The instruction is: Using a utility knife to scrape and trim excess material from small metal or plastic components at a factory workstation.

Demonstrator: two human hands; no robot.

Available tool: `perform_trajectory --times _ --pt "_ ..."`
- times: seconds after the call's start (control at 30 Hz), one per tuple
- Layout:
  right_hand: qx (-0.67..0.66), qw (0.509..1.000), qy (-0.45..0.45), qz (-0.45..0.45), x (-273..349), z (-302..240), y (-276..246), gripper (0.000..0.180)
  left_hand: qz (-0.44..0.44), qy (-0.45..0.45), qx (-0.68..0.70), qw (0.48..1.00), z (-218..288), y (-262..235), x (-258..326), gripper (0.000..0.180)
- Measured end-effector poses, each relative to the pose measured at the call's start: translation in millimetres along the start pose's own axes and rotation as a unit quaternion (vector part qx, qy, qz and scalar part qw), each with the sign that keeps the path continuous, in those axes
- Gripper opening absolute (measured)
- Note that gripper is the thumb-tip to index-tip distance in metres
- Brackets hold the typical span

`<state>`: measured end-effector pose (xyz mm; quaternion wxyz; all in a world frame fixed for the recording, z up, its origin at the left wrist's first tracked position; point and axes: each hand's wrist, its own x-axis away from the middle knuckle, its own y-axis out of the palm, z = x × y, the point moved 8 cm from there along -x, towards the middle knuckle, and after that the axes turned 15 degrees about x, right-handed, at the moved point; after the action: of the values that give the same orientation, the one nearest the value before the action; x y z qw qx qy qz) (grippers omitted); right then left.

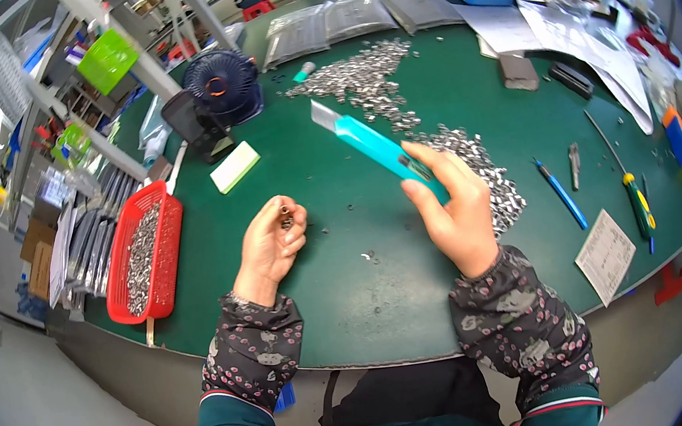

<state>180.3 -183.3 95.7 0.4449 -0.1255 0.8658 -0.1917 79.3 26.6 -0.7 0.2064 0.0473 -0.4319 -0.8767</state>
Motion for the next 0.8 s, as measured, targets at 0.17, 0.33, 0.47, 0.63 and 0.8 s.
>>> perform_trajectory --times 0.17,0.33,0.47,0.63,0.8 --pt "-0.11 0.987 0.109 0.044 0 31 -3 0.03 0.037 -0.017 -0.015 0.999 -14 20 -14 0.014" --pt "-0.19 0.968 0.155 0.059 0 40 -6 0.03 -0.051 -0.008 -0.522 0.851 -43 75 -45 0.01" --pt "-0.169 0.97 0.164 0.055 2 45 -5 0.03 -0.072 0.021 -0.678 0.731 -65 95 -56 0.013" --pt "-0.218 0.957 0.187 0.032 4 45 3 0.029 -0.157 0.11 -0.729 0.657 -75 110 -56 0.014" --pt "-0.214 0.961 0.172 0.041 3 46 4 0.029 -0.163 0.119 -0.72 0.664 -70 108 -53 0.01"
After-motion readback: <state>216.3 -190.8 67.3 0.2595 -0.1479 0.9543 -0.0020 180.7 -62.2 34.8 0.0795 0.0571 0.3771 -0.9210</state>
